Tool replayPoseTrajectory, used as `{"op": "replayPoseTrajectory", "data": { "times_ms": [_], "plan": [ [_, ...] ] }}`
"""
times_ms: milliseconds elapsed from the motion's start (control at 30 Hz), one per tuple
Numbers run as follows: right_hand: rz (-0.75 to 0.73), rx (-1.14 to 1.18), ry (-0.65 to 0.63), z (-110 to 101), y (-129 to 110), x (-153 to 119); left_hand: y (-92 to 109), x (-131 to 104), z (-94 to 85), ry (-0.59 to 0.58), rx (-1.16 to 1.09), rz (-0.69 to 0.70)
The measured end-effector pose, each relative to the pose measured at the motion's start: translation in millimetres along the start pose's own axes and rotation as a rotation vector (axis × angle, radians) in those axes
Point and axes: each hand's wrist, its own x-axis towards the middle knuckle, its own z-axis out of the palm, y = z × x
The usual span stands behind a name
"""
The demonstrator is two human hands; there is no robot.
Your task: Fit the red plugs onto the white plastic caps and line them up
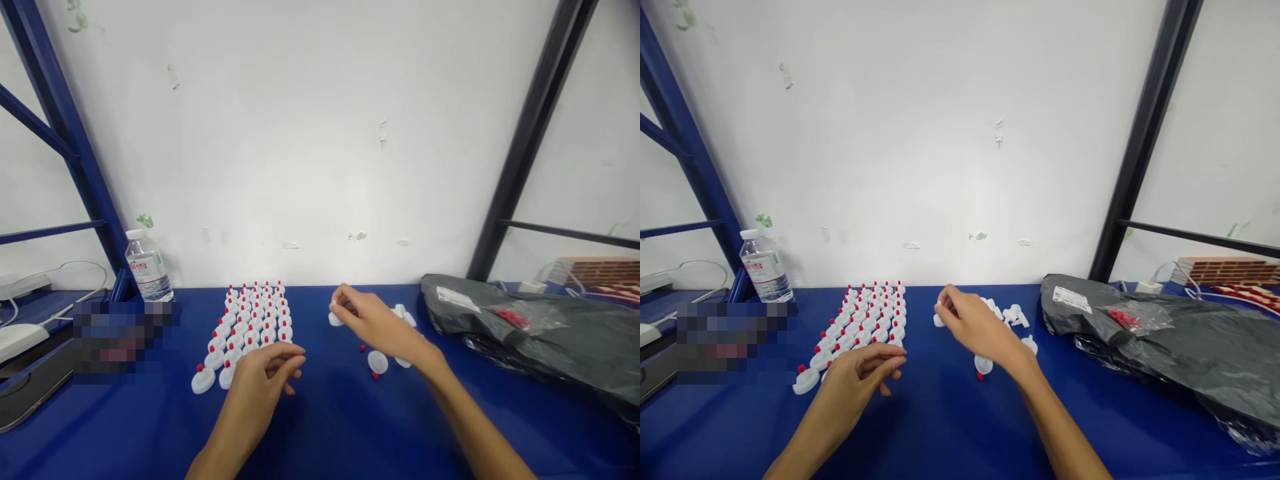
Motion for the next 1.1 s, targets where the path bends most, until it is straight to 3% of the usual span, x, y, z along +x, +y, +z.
{"op": "replayPoseTrajectory", "data": {
  "times_ms": [100, 167, 300, 400, 633, 1100],
  "plan": [
    [-0.057, 0.038, 0.091, 24.7, -20.0, -31.2, 1.2, -5.3, -3.0, -0.051, 0.006, 0.051],
    [-0.017, 0.079, 0.121, 43.8, -25.0, -52.0, -4.5, -10.6, -5.3, -0.112, -0.007, 0.033],
    [0.037, 0.050, -0.002, 79.9, -18.1, -76.5, -22.9, -21.1, -6.7, -0.207, -0.035, 0.012],
    [0.092, 0.063, 0.069, 95.7, -8.3, -79.7, -32.2, -26.3, -6.6, -0.190, -0.022, 0.079],
    [0.066, 0.055, 0.097, 97.5, -7.1, -81.0, -33.2, -33.6, -10.6, -0.204, -0.036, 0.055],
    [-0.020, 0.085, 0.098, 92.8, -13.2, -84.7, -29.2, -36.2, -8.3, -0.182, -0.027, 0.193]
  ]
}}
